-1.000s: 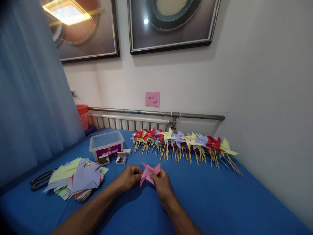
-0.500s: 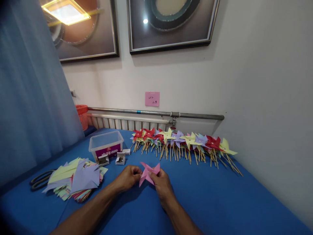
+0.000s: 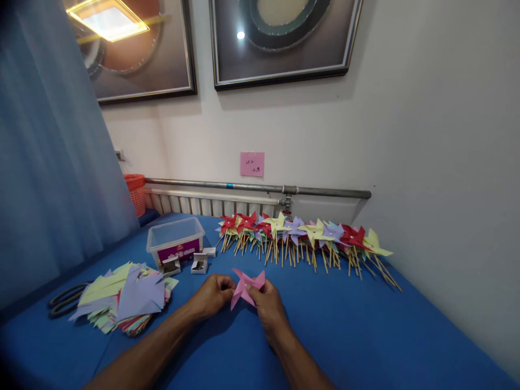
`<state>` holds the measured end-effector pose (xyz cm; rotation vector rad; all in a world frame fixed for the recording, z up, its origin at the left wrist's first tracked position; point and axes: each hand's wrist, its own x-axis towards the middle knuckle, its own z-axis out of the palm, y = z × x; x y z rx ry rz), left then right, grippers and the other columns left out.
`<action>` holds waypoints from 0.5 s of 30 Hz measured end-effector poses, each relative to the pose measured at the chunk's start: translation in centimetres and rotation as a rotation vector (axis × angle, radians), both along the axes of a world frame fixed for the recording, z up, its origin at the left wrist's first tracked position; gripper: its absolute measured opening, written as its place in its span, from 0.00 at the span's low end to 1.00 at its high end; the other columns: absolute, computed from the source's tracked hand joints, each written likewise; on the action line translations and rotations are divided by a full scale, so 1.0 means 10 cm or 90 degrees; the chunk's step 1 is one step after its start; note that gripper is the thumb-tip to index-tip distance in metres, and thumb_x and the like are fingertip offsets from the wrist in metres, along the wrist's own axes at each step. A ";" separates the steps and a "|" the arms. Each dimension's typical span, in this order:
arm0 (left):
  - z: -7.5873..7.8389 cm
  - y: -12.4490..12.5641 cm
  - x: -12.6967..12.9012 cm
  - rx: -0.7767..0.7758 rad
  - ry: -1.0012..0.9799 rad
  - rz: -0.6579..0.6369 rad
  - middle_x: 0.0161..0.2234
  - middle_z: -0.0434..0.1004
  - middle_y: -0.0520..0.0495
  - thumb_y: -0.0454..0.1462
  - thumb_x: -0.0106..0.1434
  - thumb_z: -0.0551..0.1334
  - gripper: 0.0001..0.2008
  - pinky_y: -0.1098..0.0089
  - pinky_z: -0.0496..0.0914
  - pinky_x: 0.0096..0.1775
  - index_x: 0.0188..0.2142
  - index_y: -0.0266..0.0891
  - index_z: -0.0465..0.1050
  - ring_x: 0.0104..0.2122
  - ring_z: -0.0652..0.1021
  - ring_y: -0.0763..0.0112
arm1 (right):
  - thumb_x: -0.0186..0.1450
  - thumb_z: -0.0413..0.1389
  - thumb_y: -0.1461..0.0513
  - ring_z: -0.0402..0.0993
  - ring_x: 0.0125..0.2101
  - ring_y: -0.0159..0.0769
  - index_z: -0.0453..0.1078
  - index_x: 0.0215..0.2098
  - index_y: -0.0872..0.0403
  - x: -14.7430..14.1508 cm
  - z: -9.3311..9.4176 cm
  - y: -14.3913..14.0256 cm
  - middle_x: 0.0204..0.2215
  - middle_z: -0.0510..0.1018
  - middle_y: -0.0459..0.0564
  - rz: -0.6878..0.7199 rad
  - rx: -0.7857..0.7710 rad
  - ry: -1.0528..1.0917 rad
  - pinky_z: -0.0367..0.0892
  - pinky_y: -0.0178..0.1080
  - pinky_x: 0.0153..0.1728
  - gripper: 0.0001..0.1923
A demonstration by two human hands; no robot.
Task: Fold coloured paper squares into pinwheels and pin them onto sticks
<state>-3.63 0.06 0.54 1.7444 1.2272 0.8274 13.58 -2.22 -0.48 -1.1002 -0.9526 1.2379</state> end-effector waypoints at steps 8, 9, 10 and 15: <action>0.01 -0.01 0.01 -0.013 0.012 0.010 0.23 0.71 0.53 0.36 0.55 0.59 0.08 0.72 0.58 0.27 0.28 0.35 0.75 0.23 0.66 0.74 | 0.48 0.69 0.54 0.71 0.27 0.35 0.77 0.30 0.55 0.02 -0.02 0.02 0.25 0.79 0.45 -0.014 0.013 -0.013 0.66 0.37 0.32 0.15; 0.02 -0.01 0.01 -0.010 0.013 0.015 0.23 0.71 0.53 0.37 0.56 0.59 0.08 0.72 0.58 0.27 0.28 0.35 0.76 0.23 0.67 0.74 | 0.48 0.69 0.55 0.71 0.27 0.35 0.77 0.29 0.55 0.02 -0.01 0.01 0.25 0.79 0.45 -0.013 0.012 -0.014 0.66 0.37 0.32 0.15; 0.02 -0.01 0.02 -0.006 0.011 0.018 0.23 0.72 0.52 0.37 0.56 0.59 0.08 0.73 0.59 0.27 0.28 0.35 0.76 0.23 0.67 0.74 | 0.48 0.69 0.55 0.71 0.27 0.35 0.77 0.29 0.55 0.01 0.00 0.01 0.25 0.79 0.45 -0.013 0.012 -0.014 0.66 0.37 0.32 0.15; 0.03 -0.01 0.02 -0.011 -0.004 0.023 0.23 0.71 0.52 0.37 0.56 0.60 0.08 0.73 0.59 0.27 0.27 0.35 0.75 0.24 0.66 0.74 | 0.46 0.70 0.54 0.72 0.27 0.37 0.76 0.29 0.54 0.00 0.03 -0.01 0.23 0.78 0.45 0.005 0.005 -0.006 0.67 0.38 0.33 0.17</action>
